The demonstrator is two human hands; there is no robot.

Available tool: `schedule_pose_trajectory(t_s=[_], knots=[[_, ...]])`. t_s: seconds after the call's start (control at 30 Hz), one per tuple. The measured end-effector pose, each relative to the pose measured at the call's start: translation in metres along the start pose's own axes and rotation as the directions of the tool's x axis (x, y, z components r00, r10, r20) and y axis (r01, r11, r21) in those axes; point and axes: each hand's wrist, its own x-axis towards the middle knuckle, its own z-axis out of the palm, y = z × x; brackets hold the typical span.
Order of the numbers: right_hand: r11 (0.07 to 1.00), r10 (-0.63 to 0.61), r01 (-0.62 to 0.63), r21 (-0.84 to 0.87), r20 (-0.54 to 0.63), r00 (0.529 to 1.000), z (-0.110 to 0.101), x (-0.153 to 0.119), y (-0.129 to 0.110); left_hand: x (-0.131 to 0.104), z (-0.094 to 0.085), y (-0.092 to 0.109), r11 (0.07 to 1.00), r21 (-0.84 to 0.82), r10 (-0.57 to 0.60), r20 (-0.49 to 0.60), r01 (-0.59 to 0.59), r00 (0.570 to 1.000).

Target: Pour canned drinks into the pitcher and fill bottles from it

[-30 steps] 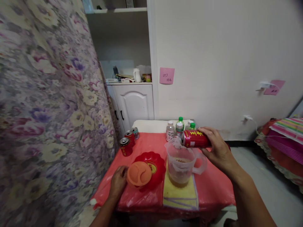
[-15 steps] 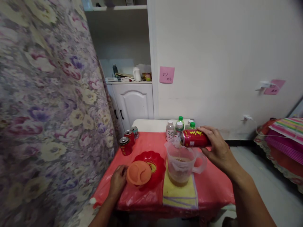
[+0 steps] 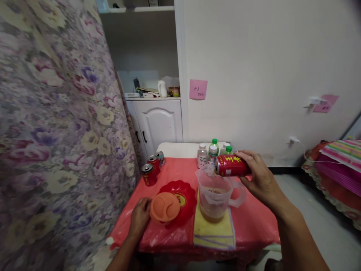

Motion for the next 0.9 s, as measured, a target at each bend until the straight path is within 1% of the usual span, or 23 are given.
schedule_pose_trajectory(t_s=[0.67,0.9], knots=[[0.999,-0.01,0.009,-0.031,-0.024,1.0,-0.0065,0.0002,-0.0036,0.0019,0.0016,-0.0045,1.0,-0.013,-0.005,-0.02,0.005,1.0],[0.999,-0.002,0.001,-0.035,-0.025,1.0,-0.007,0.0015,-0.0033,0.0019,0.0014,-0.0038,1.0,-0.017,0.002,-0.006,-0.002,1.0]])
